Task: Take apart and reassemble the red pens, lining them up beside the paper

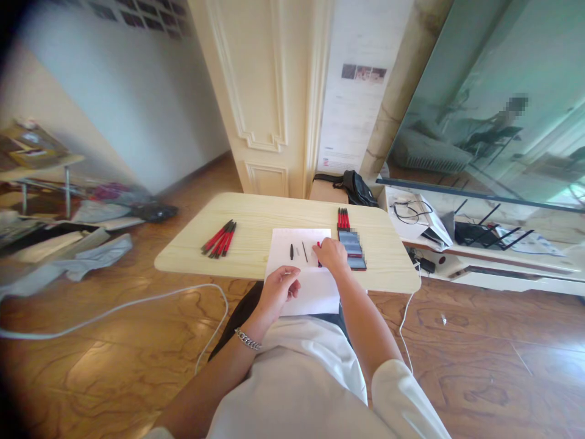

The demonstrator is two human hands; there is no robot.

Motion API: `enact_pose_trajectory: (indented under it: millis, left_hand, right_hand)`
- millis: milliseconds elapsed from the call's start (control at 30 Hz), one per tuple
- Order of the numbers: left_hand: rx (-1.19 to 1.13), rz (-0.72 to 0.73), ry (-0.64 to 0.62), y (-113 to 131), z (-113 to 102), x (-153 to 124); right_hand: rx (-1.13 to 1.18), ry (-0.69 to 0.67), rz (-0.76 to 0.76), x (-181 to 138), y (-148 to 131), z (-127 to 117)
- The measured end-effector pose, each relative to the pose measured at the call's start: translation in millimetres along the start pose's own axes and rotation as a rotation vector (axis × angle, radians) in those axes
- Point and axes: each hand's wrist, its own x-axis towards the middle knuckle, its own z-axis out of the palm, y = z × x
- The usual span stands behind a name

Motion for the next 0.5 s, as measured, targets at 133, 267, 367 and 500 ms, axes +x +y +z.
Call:
enact_pose_trajectory:
  millis: [133, 267, 367, 500]
  left_hand:
    - [0.001, 0.015, -0.008, -2, -1, 2]
    - [0.0, 0.072, 0.006, -1, -2, 4]
    - [0.046, 0.157, 0.051, 1, -2, 5]
    - [0.083, 0.291, 0.12, 6, -1, 4]
  right_hand:
    - [-0.003, -0.035, 0.031, 6, -2, 0]
    - [0.182, 0.057, -0.05, 1, 1, -7]
    - [0.498, 0.102, -0.177, -13, 0, -11]
    - [0.922, -0.018, -0.286, -44, -9, -7]
